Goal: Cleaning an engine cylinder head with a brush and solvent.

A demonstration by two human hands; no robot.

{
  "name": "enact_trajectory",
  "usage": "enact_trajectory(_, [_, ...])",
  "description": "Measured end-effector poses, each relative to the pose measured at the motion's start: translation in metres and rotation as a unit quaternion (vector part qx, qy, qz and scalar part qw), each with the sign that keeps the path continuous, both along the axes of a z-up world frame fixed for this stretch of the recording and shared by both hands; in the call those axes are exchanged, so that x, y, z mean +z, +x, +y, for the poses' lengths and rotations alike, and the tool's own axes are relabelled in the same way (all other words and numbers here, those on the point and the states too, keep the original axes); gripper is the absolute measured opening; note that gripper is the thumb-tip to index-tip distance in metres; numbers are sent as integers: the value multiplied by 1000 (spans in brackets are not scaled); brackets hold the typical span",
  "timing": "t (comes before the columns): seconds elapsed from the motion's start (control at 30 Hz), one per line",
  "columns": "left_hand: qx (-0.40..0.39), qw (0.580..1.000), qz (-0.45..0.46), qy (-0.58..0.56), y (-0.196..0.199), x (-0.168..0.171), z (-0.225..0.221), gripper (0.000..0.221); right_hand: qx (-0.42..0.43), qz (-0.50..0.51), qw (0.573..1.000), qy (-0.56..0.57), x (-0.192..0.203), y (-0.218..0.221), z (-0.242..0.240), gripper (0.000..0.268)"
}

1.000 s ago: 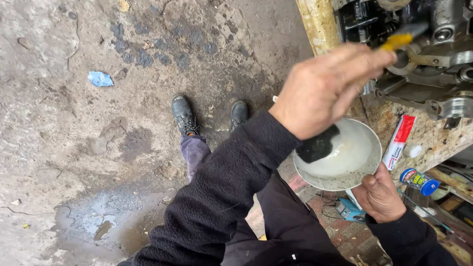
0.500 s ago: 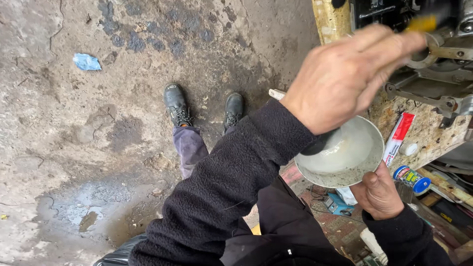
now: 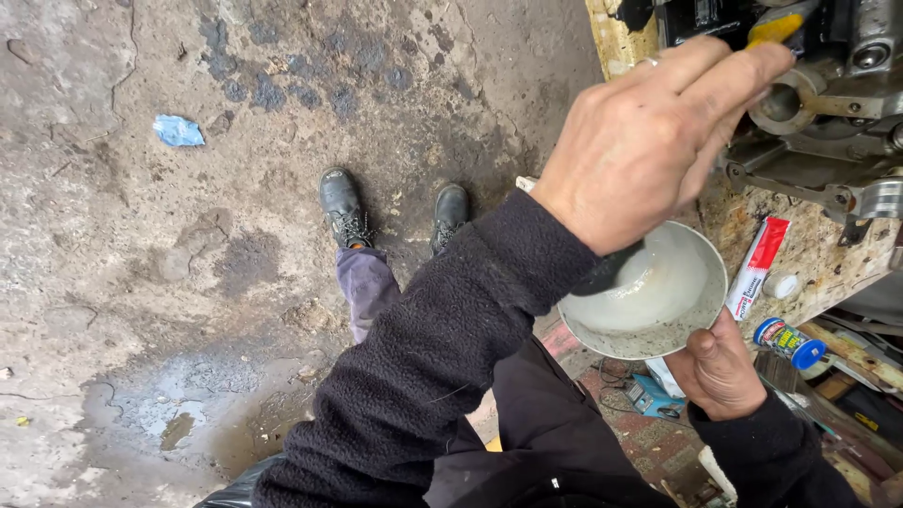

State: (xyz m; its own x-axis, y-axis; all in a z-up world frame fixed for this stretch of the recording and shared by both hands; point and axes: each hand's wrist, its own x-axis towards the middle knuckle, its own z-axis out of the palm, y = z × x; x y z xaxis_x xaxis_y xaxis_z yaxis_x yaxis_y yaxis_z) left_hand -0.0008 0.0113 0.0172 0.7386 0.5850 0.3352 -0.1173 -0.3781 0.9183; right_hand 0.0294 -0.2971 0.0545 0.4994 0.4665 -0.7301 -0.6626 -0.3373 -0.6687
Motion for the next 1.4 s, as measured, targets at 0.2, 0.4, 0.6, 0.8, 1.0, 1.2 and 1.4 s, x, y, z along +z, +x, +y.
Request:
enact_trajectory(0.2, [27, 1000, -4, 11, -7, 5, -1, 30, -9, 0, 1000, -3, 0, -1, 0, 116])
enact_trajectory(0.4, [17, 1000, 18, 6, -28, 26, 27, 27, -5, -11, 1000, 24, -1, 2, 8, 113])
enact_trajectory(0.6, [-111, 971, 86, -195, -111, 93, 55, 16, -15, -25, 998, 52, 0, 4, 38, 110])
enact_trajectory(0.8, [-201, 952, 192, 125, -104, 86, 16, 17, -8, -29, 997, 69, -1, 4, 57, 107])
enact_trajectory(1.0, [-204, 971, 97, -77, -113, 84, 21, 13, -11, -32, 997, 74, -1, 6, 57, 104])
enact_trajectory(1.2, [-63, 959, 3, -278, -104, 94, 24, 17, -7, -28, 998, 65, 3, 7, 52, 107])
enact_trajectory(1.4, [18, 962, 13, -274, -53, 55, -3, 20, -8, -34, 998, 44, 4, 5, 28, 110])
